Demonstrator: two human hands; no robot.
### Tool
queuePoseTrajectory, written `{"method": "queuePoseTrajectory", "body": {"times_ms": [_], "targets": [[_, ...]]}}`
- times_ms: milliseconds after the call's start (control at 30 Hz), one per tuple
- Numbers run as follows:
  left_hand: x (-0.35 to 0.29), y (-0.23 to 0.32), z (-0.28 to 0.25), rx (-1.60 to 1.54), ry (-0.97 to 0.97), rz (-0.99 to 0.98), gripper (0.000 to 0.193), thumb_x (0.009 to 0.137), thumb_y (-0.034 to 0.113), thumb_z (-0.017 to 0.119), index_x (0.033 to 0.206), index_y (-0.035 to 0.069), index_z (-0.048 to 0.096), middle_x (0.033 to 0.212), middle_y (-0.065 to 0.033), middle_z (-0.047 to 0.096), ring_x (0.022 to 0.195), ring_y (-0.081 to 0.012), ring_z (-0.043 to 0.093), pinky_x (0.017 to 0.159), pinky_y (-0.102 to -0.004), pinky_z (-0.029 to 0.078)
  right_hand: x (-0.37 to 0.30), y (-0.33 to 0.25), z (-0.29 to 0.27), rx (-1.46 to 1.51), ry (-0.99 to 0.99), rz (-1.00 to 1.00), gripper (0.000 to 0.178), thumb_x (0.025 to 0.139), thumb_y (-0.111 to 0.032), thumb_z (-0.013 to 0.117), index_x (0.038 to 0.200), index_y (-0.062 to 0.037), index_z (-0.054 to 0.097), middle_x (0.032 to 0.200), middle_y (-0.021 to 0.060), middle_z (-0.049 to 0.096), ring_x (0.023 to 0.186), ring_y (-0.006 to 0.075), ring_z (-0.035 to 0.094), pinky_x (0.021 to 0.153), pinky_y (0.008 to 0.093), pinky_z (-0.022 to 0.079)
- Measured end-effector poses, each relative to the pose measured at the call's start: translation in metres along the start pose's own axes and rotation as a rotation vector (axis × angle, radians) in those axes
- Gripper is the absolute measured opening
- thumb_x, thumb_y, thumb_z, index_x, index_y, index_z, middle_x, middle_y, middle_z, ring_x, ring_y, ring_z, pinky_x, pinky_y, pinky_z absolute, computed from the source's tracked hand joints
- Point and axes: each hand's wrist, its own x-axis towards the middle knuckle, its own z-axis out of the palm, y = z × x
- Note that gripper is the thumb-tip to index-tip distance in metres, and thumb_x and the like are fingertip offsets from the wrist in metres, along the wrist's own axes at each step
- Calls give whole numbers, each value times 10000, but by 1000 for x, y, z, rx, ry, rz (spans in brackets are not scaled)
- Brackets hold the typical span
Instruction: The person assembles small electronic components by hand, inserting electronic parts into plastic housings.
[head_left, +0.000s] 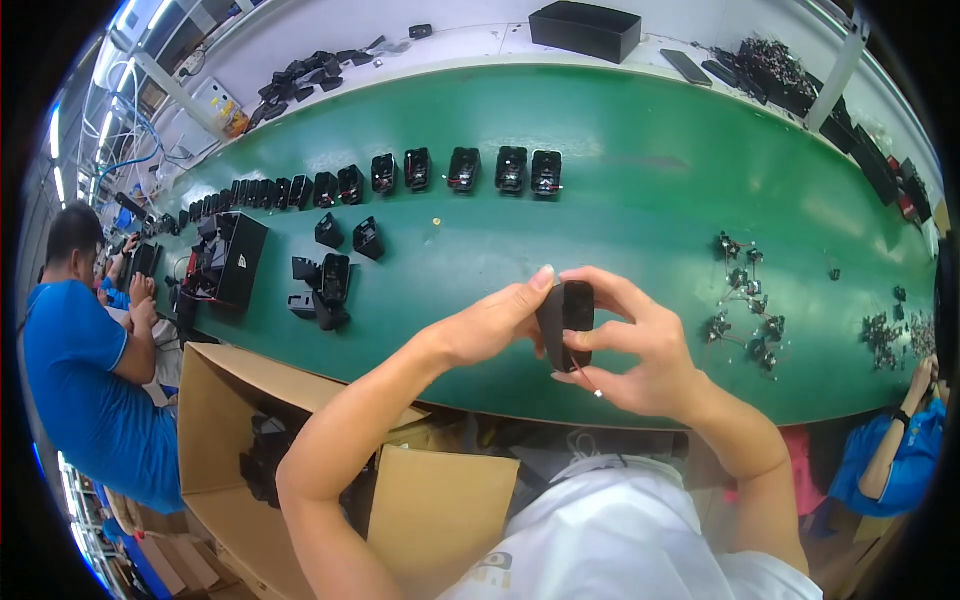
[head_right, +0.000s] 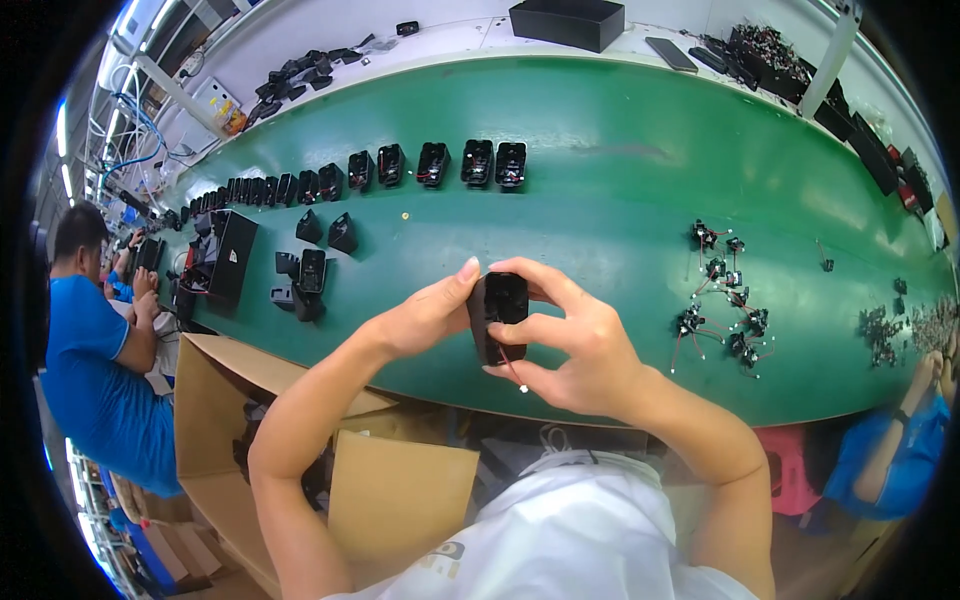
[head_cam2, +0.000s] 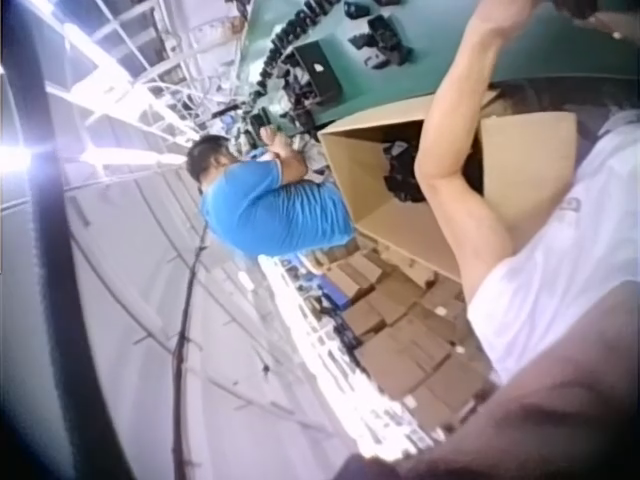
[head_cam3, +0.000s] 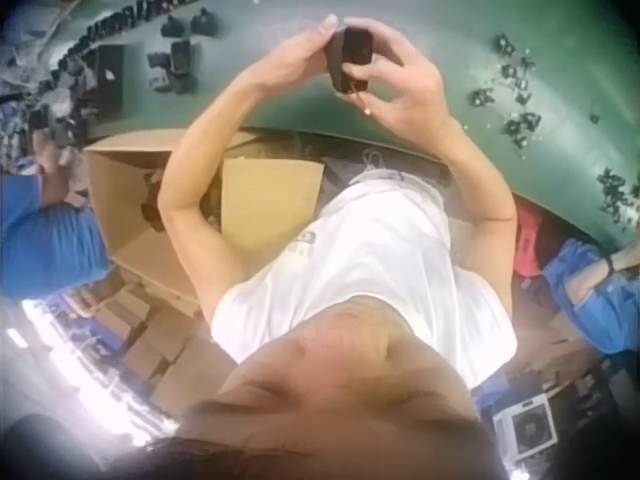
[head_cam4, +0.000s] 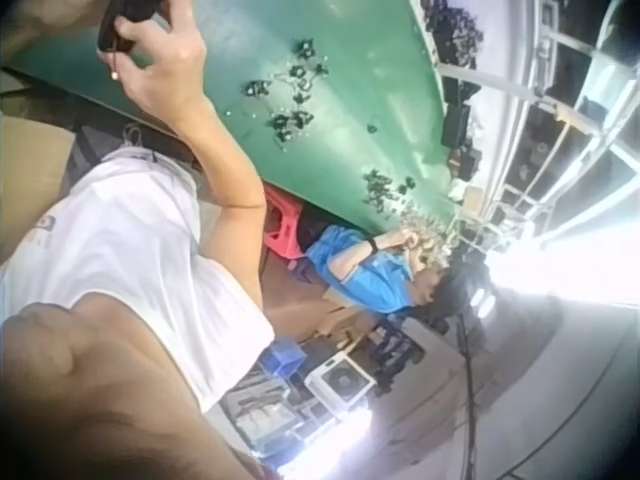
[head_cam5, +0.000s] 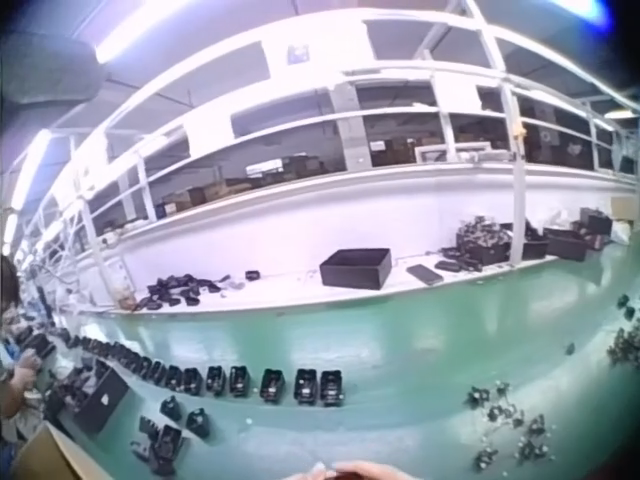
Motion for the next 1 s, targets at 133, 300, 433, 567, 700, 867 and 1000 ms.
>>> {"method": "queuePoseTrajectory", "body": {"times_ms": [133,300,433,567,700,867,1000], "targets": [[10,15,-29,737,288,138,474,1029,441,436,1041,9,631,965,-121,681,861,-242,650,811,-381,511,25,39,-15,-242,-20,-44,297,662,-55,849,930,-23,724,1291,215,586,1098,358,657,946,393,530],[-2,26,-108,1619,792,16,408,862,219,683,1196,32,543,1180,-177,589,1129,-358,554,962,-437,456,75,145,-54,-527,-19,144,259,716,-171,840,901,-42,714,1324,198,574,1083,387,623,938,411,500],[-33,-5,-169,1911,973,-294,655,824,286,712,1380,70,440,1333,-192,492,1261,-361,463,998,-485,436,91,191,-55,-608,-138,176,261,738,-223,832,901,-71,695,1363,168,536,1155,375,581,960,419,489],[-45,-21,-194,1629,824,-636,616,899,372,635,1390,72,415,1280,-243,541,1165,-405,582,949,-527,483,93,194,-49,-620,-265,244,315,775,-243,805,1016,-87,674,1413,165,487,1191,369,561,1004,420,471],[-40,-10,-174,1554,838,-461,676,824,315,733,1375,54,441,1277,-261,548,1110,-439,593,929,-491,504,71,165,-89,-782,-187,-103,393,796,-247,776,1133,-103,636,1374,168,515,1141,368,588,988,420,484],[-16,2,-140,1461,728,-244,690,706,344,848,1235,41,526,1148,-198,566,1028,-397,608,881,-457,510,22,91,-185,-893,-357,350,289,822,-171,735,1084,-74,661,1094,110,679,1022,299,639,909,413,507],[16,7,-81,1423,461,-12,721,652,331,879,1231,64,541,1187,-163,508,1045,-394,594,892,-453,512,-11,84,-217,-868,-327,493,272,811,-175,742,1050,-68,670,1024,106,692,973,286,655,869,403,519]]}}
